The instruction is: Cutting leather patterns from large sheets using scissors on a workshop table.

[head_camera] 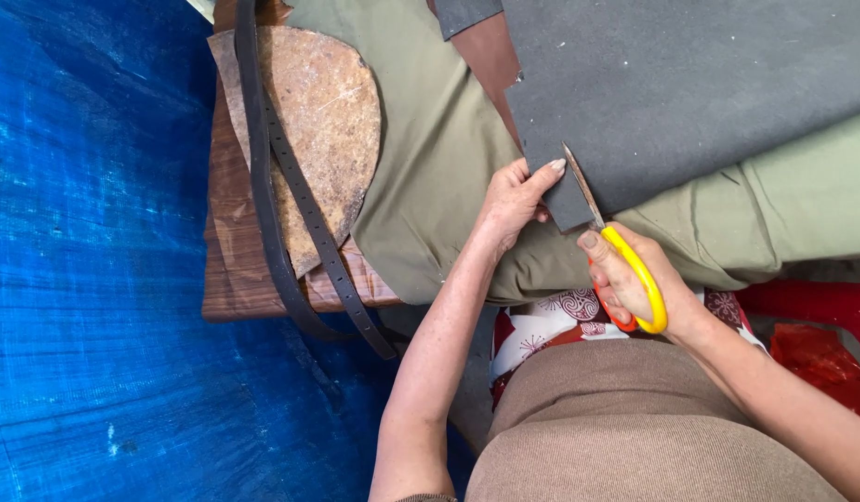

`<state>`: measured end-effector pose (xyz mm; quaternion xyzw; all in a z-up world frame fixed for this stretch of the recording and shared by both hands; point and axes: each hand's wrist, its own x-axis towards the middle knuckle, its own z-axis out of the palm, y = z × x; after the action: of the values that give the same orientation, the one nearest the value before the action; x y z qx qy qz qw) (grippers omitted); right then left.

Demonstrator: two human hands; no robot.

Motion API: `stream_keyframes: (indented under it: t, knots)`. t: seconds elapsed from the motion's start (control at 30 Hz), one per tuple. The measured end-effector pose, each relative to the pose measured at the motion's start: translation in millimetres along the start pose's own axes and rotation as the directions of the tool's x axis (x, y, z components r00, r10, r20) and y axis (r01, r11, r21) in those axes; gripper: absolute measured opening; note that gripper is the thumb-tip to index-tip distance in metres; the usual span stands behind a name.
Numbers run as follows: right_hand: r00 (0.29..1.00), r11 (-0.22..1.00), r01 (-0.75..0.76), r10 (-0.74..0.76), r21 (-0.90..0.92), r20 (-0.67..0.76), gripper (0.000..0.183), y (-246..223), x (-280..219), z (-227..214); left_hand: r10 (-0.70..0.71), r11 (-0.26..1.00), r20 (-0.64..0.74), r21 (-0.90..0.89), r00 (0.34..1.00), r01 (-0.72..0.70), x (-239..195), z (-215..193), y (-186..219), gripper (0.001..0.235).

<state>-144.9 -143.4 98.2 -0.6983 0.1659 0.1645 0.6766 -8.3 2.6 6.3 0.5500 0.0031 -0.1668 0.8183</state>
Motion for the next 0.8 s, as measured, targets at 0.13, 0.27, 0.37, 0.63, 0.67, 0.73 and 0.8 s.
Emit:
stream_keyframes:
  t: [0.13,0.27,0.37,0.63,0.67,0.73,0.8]
  knots:
    - [1.0,1.0,-0.009,0.009,0.003,0.001,0.045,3.2,5.1,-3.6,0.002,0.999,-0.062,0.041,0.998,0.0,16.8,-2.3,7.7,0.026]
    - [1.0,1.0,-0.023,0.023,0.013,0.001,0.048,10.9,15.7,-7.9,-0.014,0.994,-0.061,0.105,0.998,0.02,15.0,1.3,24.1,0.024]
    - [0.998,0.999,-0.04,0.039,0.012,0.04,0.053,10.9,27.6,-13.7,-0.029,0.992,-0.045,0.123,0.999,0.035,20.4,-2.9,16.2,0.025]
    - [0.994,0.995,-0.104,0.104,0.007,0.046,0.043,-8.7,27.1,-11.0,-0.027,0.999,-0.035,0.035,0.999,0.028,24.0,-10.9,-0.7,0.023]
    - [0.994,0.995,-0.104,0.104,0.006,0.042,0.043,-8.0,26.2,-10.3,-0.027,0.999,-0.032,0.033,0.999,0.028,24.1,-10.4,-1.1,0.023]
    - [0.996,0.996,-0.081,0.08,0.021,0.025,0.04,-7.8,25.3,-7.8,-0.012,1.0,-0.023,0.027,1.0,0.013,24.3,-10.6,-0.2,0.022]
    - [0.997,0.996,-0.081,0.08,0.037,0.019,0.04,-2.8,25.6,-6.8,0.0,1.0,-0.014,0.022,1.0,0.0,24.1,-7.6,4.3,0.022]
